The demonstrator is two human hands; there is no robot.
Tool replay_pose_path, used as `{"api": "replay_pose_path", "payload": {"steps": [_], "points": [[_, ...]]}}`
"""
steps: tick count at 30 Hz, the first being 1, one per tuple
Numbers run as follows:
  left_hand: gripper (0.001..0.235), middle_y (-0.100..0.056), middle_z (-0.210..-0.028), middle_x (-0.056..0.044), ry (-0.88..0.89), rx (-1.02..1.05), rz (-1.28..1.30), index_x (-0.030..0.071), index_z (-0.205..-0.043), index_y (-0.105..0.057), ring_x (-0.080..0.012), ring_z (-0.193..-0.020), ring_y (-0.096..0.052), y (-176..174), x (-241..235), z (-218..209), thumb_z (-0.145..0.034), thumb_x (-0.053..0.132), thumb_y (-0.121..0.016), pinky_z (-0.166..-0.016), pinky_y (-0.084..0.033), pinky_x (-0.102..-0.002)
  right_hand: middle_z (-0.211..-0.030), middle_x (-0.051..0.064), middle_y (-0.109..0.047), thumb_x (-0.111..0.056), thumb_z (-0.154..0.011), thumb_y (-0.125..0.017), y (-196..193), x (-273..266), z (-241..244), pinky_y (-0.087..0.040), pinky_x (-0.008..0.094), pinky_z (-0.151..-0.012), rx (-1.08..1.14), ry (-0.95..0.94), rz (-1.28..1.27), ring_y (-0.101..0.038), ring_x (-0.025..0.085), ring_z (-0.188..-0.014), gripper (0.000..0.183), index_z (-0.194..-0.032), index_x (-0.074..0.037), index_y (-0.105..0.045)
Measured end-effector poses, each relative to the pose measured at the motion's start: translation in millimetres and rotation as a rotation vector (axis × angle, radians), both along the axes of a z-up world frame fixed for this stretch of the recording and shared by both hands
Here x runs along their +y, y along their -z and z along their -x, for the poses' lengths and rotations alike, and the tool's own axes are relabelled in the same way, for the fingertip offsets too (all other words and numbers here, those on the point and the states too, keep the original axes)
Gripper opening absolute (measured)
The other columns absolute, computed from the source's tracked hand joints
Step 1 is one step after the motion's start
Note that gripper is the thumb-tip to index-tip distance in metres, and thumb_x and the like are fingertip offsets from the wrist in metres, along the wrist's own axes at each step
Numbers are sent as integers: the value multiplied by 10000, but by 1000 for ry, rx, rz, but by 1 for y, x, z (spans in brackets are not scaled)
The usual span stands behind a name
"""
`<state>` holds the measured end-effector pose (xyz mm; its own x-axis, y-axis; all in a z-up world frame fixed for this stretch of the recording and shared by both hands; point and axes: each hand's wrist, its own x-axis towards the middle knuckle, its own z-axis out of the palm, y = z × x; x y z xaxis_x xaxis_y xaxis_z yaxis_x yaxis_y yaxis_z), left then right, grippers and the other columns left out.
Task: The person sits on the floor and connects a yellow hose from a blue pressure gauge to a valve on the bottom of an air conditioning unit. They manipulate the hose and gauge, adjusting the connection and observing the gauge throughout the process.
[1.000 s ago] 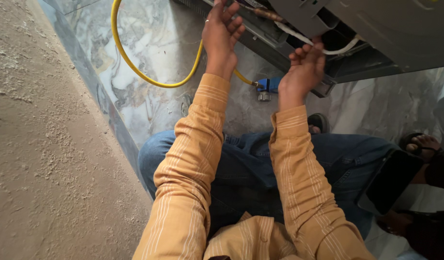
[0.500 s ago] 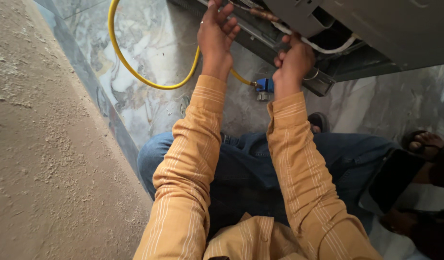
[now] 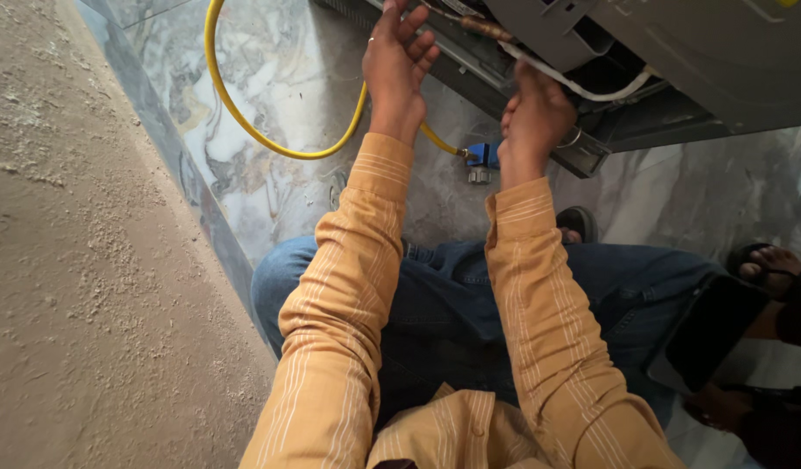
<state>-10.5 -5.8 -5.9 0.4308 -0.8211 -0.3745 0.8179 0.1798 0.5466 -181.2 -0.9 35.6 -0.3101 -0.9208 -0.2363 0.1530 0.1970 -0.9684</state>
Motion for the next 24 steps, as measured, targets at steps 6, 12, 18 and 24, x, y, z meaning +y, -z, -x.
{"api": "replay_pose_path", "payload": {"steps": [6,12,18,24], "points": [[369,-722,-1024,-70,-8,19,-63,67,-1226,-654,-146,-769,-636,-4,0,-2,-1003,356,-602,-690,-560,-326,-584,-20,-558,-122,-925,-758,1,23,-5,-306,207,-358,33,-49,-38,-435,48,-413,192,-1089,-27,-792],[370,-721,-1028,-87,-30,32,-59,57,-1221,-646,-158,-767,-635,8,-4,0,-1002,351,-599,-678,-563,-327,-730,-24,-573,-271,-989,-650,20,13,-7,-376,236,-475,-482,-328,-217,-484,75,-549,448,-1410,-136,-579],[396,-684,-1078,-139,-22,-50,-106,20,-1233,-594,-227,-838,-642,25,-18,5,-972,309,-665,-726,-588,-388,-775,-22,-561,-305,-1032,-676,44,-10,-16,-395,259,-545,-628,-403,-235,-493,86,-623,433,-1399,-90,-597],[459,-711,-1145,-221,198,-39,101,-80,-1196,-632,-305,-1019,-702,24,-16,21,-1011,340,-623,-886,-601,-396,-805,-29,-572,-289,-1038,-674,42,2,-13,-411,259,-586,-578,-470,-201,-528,96,-678,287,-1260,-112,-631]]}}
